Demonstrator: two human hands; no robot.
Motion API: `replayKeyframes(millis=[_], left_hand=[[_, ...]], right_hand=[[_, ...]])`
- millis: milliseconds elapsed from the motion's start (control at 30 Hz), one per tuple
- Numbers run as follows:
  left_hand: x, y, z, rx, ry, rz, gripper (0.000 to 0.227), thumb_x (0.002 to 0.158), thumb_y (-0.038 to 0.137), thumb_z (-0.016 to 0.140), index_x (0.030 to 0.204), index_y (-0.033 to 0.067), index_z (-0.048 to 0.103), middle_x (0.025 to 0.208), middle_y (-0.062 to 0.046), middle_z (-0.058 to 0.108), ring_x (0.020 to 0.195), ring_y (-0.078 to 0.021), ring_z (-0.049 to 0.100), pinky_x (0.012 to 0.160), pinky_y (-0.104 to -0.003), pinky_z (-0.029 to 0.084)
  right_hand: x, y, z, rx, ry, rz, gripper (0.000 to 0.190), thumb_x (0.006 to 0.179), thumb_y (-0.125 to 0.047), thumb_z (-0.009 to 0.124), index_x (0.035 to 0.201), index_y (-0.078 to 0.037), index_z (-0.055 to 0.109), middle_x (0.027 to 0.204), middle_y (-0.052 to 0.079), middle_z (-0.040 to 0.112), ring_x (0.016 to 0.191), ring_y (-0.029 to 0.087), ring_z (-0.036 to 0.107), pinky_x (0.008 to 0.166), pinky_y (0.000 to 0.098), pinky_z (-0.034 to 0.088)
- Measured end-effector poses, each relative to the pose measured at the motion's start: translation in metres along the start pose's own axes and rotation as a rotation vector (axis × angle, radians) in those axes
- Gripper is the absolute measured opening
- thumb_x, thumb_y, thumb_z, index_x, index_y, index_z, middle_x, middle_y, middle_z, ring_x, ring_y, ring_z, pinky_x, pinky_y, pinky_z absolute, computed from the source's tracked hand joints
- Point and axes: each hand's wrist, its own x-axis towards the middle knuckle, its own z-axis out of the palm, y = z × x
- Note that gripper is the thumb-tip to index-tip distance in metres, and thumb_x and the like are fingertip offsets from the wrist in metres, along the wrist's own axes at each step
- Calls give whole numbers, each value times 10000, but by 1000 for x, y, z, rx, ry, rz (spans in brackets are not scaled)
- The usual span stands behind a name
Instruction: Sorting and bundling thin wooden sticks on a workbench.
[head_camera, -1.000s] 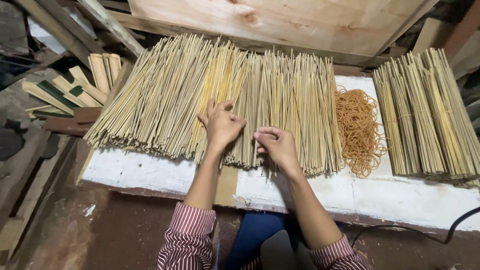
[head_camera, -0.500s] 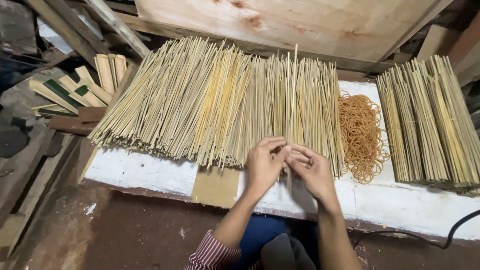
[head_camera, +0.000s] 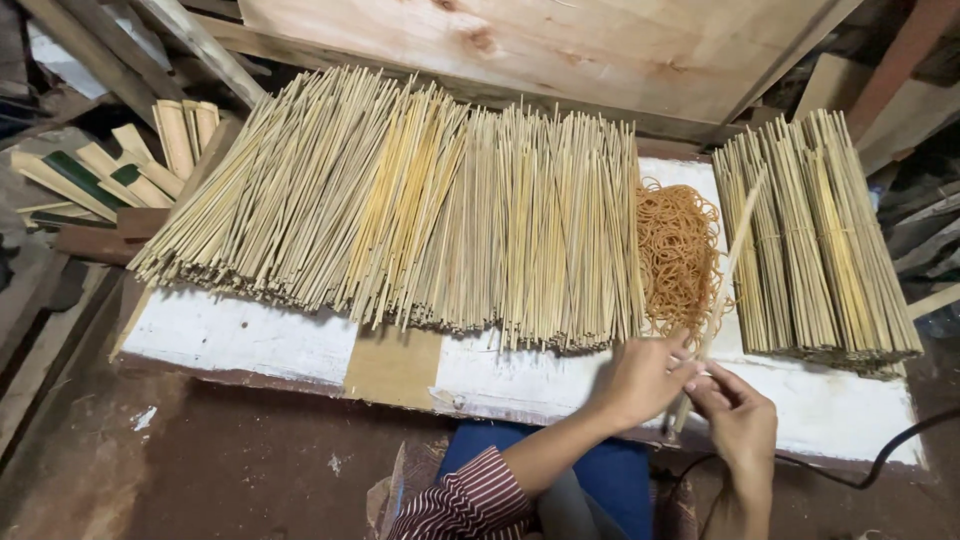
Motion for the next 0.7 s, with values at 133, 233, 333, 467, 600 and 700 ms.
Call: replayKeyframes(millis=[133,233,333,467,600,700], left_hand=[[-4,-2,20,19,-260,20,594,1046,273,379,1577,6,364,682,-152,615,588,-275,637,500,-448,562],[-14,-10,16,-4,-191,111,594,1022,210,390,1548,-61,337,1342,-212,626,1173,-454,612,975,-570,483],[-34,-20,-13,-28,44,172,378,1035,116,491,1389,10,569,1423,-249,585,339,-54,357,274,-221,367],[-69,-60,-77,192,665,251,138,957,62,686,1087,48,731,1008,-106,771,704,-174,727,618,-243,657],[-114,-105,-153,499,1113,75,140,927,75,753,1062,38,752,946,-134,742,704,-149,693,556,-176,639],[-137,-134,-176,560,1124,-71,175,913,59,758,1087,61,762,931,-88,785,749,-167,739,685,-256,630]], right_hand=[[26,34,0,-432,244,-63,476,851,-17,621,1276,-176,765,975,115,778,812,202,666,808,362,540],[33,40,14,-543,264,-267,331,856,-139,689,1167,-119,799,922,149,777,797,273,721,764,380,527],[8,-8,39,-717,318,-258,339,903,-349,819,1190,-169,799,1000,145,784,865,345,742,713,482,558],[-37,-69,93,-241,-16,-532,203,911,-169,763,1087,-66,770,1088,112,772,964,213,714,904,354,553],[-97,-111,172,46,-746,-389,236,915,-236,688,1056,-101,822,1065,69,818,931,171,771,755,268,608],[-117,-109,236,25,-864,-453,365,990,-226,582,1327,-111,664,1272,81,753,1116,211,734,950,335,580]])
